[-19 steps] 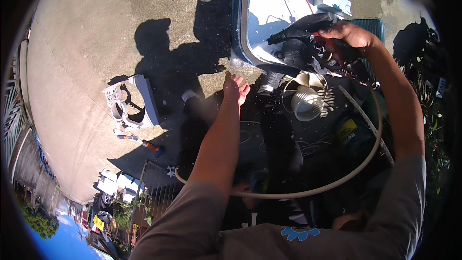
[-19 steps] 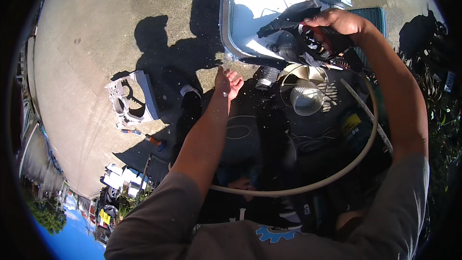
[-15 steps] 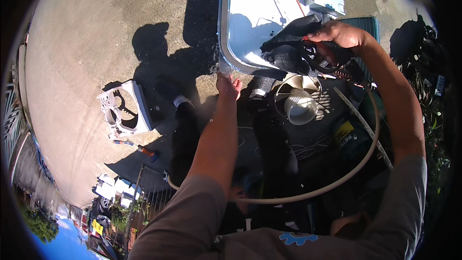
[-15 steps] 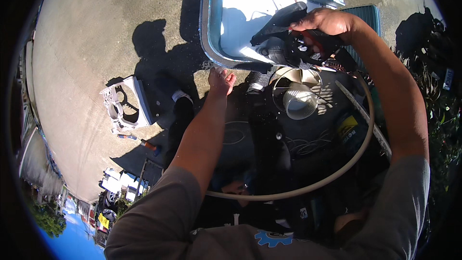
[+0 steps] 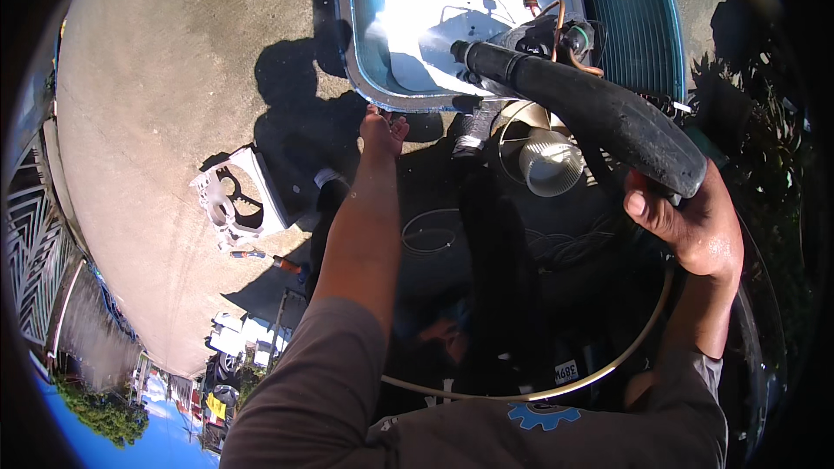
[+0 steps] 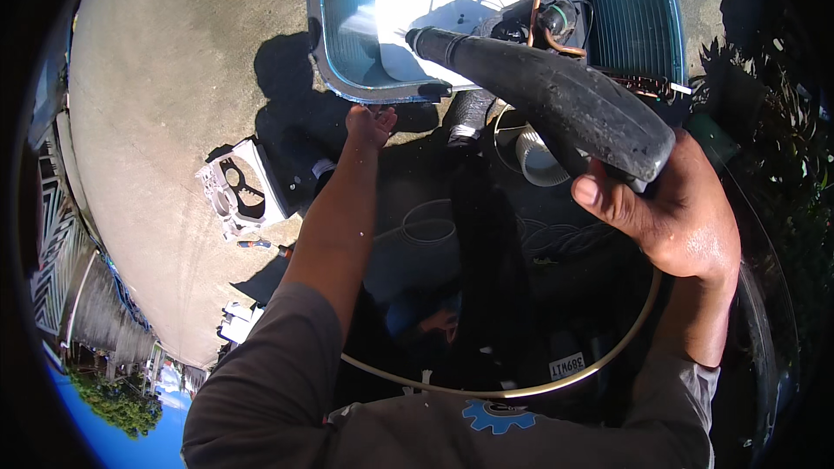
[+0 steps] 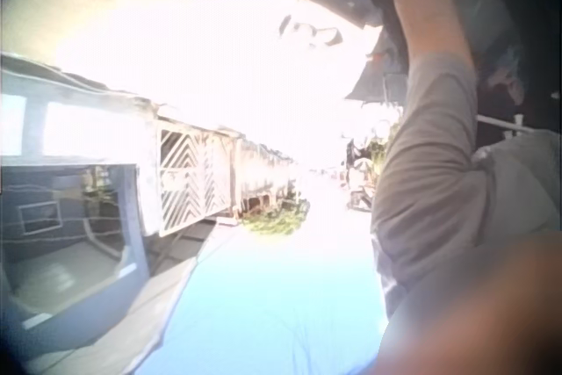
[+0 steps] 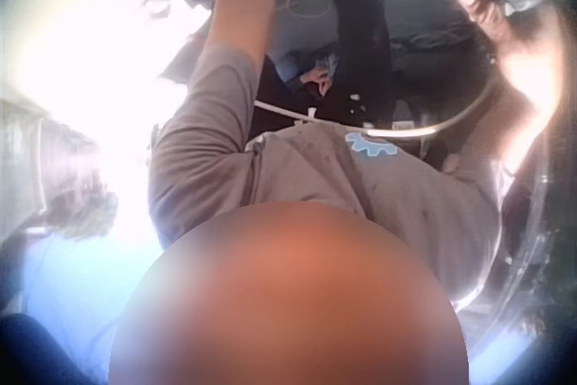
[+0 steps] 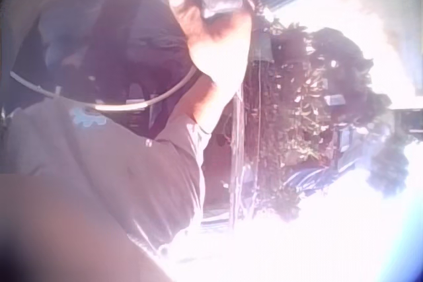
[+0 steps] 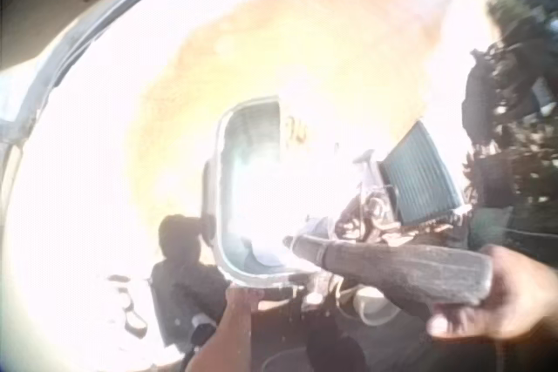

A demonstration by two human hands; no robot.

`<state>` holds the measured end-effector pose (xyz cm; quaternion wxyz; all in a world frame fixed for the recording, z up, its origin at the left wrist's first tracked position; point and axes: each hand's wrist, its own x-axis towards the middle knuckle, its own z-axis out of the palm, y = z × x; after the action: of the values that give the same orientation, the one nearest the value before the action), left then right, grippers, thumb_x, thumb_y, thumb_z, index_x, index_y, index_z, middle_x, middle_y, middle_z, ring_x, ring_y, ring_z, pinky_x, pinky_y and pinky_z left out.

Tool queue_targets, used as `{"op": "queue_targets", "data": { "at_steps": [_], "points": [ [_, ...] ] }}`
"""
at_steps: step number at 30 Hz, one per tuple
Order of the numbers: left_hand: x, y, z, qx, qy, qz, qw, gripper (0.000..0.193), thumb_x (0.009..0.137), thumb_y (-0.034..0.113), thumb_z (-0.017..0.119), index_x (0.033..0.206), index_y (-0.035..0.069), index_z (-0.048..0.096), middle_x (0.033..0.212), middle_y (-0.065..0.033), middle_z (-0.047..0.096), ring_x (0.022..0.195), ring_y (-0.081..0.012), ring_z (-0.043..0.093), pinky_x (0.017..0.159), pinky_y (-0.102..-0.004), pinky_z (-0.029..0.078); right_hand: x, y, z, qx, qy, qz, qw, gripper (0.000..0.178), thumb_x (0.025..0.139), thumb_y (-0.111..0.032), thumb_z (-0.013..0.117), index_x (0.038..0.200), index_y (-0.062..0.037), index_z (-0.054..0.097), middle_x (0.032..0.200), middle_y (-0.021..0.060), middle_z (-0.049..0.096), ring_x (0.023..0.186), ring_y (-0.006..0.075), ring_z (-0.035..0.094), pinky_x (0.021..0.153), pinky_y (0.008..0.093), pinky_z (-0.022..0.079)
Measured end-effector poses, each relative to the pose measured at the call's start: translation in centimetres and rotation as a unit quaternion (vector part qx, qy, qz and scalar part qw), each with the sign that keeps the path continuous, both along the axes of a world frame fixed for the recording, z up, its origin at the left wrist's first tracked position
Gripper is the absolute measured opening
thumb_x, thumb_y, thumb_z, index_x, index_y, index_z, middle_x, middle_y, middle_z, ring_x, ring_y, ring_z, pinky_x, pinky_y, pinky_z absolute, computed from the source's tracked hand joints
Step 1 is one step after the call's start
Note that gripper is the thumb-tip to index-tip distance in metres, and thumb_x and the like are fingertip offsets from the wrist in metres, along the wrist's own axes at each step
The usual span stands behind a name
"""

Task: The person uses a pressure washer to clean a disassembled air conditioner unit and a fan. They spray the condenser coils, the fan blades, and the fan housing, then place the parts on the ground.

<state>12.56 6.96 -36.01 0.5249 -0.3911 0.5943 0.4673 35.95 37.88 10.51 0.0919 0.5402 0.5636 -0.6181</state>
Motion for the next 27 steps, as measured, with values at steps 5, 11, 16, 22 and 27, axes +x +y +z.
{"op": "queue_targets", "data": {
  "at_steps": [5, 11, 16, 22, 27],
  "points": [
    [-3.9, -5.8, 1.3, 0.114, -0.095, 0.093, 0.985, 0.037, 0.108, 0.046, 0.056, 0.133, 0.02, 0.064, 0.127, -0.004, 0.065, 0.101, -0.0378, 0.068, 0.09, -0.0534, 0.054, 2.7, -12.0, 8.8, -0.094, -0.068, 0.145, 0.983, 0.068, 0.072, -0.017, 0.094, 0.136, -0.0089, 0.072, 0.113, 0.015, 0.081, 0.104, 0.0338, 0.08, 0.093, 0.0397, 0.062],
    [-5.6, -9.2, 7.3, -0.033, -0.021, -0.232, 0.972, 0.074, 0.11, 0.067, 0.041, 0.166, 0.018, 0.039, 0.167, -0.0083, 0.046, 0.122, -0.0417, 0.062, 0.102, -0.0562, 0.053, -4.7, -23.8, -5.8, -0.017, -0.166, 0.058, 0.984, 0.057, 0.097, -0.034, 0.075, 0.138, 0.0034, 0.06, 0.094, 0.0298, 0.076, 0.098, 0.0504, 0.074, 0.089, 0.0549, 0.059],
    [-10.5, -9.8, 9.4, -0.004, -0.006, -0.318, 0.948, 0.079, 0.11, 0.069, 0.04, 0.169, 0.018, 0.035, 0.174, -0.0122, 0.037, 0.138, -0.0447, 0.056, 0.096, -0.0516, 0.056, -11.3, -30.5, -11.7, -0.022, -0.156, -0.162, 0.974, 0.047, 0.098, -0.037, 0.073, 0.123, 0.0016, 0.063, 0.097, 0.0315, 0.076, 0.102, 0.0504, 0.074, 0.091, 0.0559, 0.058],
    [-14.1, -11.0, 9.7, -0.011, 0.001, -0.372, 0.928, 0.084, 0.108, 0.072, 0.044, 0.168, 0.014, 0.036, 0.173, -0.0107, 0.04, 0.139, -0.0436, 0.056, 0.089, -0.0448, 0.057, -15.1, -33.4, -13.3, 0.027, -0.158, -0.187, 0.969, 0.04, 0.099, -0.033, 0.075, 0.117, 0.0014, 0.065, 0.091, 0.0281, 0.075, 0.096, 0.0471, 0.076, 0.084, 0.0509, 0.057],
    [-14.2, -12.6, 9.5, 0.023, -0.008, -0.444, 0.896, 0.086, 0.106, 0.074, 0.047, 0.166, 0.013, 0.041, 0.169, -0.0132, 0.047, 0.13, -0.0402, 0.062, 0.078, -0.0378, 0.058, -13.2, -32.7, -12.3, -0.003, -0.151, -0.205, 0.967, 0.041, 0.099, -0.036, 0.073, 0.118, 0.0, 0.066, 0.098, 0.0298, 0.076, 0.102, 0.0489, 0.073, 0.09, 0.0532, 0.056]
  ]
}}
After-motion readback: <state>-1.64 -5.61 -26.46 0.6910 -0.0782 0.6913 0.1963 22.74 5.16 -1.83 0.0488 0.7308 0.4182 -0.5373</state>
